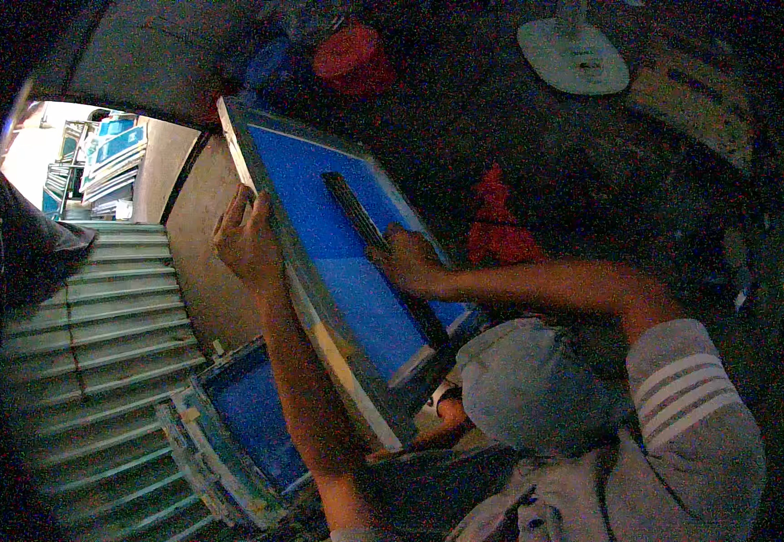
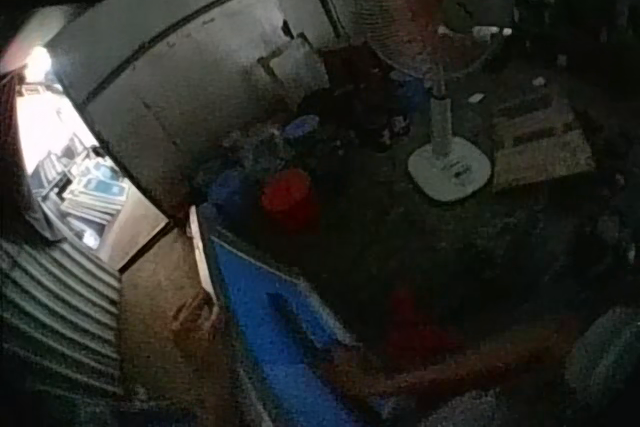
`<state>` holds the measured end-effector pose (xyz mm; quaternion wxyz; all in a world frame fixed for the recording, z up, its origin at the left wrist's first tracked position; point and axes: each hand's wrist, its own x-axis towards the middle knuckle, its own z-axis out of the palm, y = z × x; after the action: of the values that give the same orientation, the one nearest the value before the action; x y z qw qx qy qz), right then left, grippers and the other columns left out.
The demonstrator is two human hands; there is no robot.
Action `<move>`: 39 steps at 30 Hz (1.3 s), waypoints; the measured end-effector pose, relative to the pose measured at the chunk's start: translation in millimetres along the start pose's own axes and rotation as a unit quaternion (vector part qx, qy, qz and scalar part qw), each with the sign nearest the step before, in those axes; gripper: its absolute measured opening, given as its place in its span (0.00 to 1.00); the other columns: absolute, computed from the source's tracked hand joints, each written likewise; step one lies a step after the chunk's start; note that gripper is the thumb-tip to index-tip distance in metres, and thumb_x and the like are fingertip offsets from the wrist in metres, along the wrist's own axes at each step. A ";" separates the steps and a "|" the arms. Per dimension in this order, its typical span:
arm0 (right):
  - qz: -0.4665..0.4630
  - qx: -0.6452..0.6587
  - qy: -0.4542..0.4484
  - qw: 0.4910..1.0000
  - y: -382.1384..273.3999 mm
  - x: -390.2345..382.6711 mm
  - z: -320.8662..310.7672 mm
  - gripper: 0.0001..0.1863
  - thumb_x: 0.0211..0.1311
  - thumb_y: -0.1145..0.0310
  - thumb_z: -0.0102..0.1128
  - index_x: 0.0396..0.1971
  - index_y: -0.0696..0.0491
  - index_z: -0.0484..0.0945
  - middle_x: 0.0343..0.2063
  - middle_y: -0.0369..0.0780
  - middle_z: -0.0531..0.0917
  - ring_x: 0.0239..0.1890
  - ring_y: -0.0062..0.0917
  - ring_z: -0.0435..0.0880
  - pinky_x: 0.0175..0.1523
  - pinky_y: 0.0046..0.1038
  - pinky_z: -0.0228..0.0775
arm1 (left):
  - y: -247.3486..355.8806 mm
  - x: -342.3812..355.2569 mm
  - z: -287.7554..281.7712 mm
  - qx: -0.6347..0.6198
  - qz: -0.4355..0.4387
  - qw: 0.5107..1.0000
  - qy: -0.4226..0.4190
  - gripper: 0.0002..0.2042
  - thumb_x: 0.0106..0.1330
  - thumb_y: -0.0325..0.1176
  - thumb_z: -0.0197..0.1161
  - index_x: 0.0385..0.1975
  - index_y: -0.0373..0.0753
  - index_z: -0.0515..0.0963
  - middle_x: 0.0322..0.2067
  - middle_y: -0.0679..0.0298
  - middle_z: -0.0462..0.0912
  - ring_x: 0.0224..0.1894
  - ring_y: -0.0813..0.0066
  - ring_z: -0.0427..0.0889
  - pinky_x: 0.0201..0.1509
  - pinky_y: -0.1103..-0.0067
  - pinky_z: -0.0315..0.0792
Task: The person aligns a stencil with a burger graphic onto a drying rack, then writes on a screen frame with a marker. They move to a workbench and use a squeegee to spread blue ink across a screen printing frame.
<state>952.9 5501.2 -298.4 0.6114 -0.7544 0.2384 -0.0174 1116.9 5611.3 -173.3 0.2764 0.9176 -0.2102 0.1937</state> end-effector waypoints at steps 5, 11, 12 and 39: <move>0.002 -0.009 -0.006 1.000 -46.0 -9.5 -14.6 0.25 0.63 0.52 0.61 0.41 0.62 0.76 0.33 0.52 0.83 0.37 0.38 0.84 0.44 0.38 0.74 | -4.1 0.7 2.0 -0.002 0.014 1.000 0.004 0.22 0.55 0.42 0.66 0.50 0.41 0.83 0.55 0.66 0.81 0.64 0.61 0.68 0.71 0.62 0.55; 0.007 0.085 -0.002 0.996 -74.2 -13.7 -22.2 0.23 0.63 0.52 0.62 0.38 0.62 0.76 0.31 0.50 0.82 0.36 0.34 0.83 0.42 0.36 0.73 | 16.4 2.1 5.1 -0.030 -0.013 0.999 0.021 0.20 0.55 0.39 0.65 0.47 0.38 0.84 0.52 0.61 0.83 0.58 0.57 0.76 0.67 0.70 0.63; 0.012 0.103 -0.007 0.995 -77.5 -14.7 -22.3 0.23 0.63 0.52 0.62 0.37 0.62 0.76 0.31 0.49 0.82 0.36 0.33 0.82 0.41 0.36 0.72 | 18.9 1.9 2.4 -0.022 -0.014 0.999 0.021 0.20 0.55 0.39 0.65 0.47 0.37 0.84 0.51 0.60 0.84 0.57 0.57 0.77 0.66 0.71 0.64; 0.017 0.288 -0.015 0.957 -70.9 -25.8 -15.2 0.20 0.72 0.55 0.52 0.40 0.60 0.77 0.32 0.41 0.81 0.36 0.21 0.77 0.43 0.30 0.71 | 15.8 3.1 0.2 -0.088 0.005 0.996 0.028 0.22 0.55 0.34 0.65 0.49 0.30 0.81 0.46 0.50 0.84 0.51 0.58 0.80 0.61 0.71 0.69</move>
<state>949.3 5507.0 -221.7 0.8065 -0.5423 0.2270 -0.0631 1111.8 5598.4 -165.3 0.3611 0.8826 -0.2233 0.2017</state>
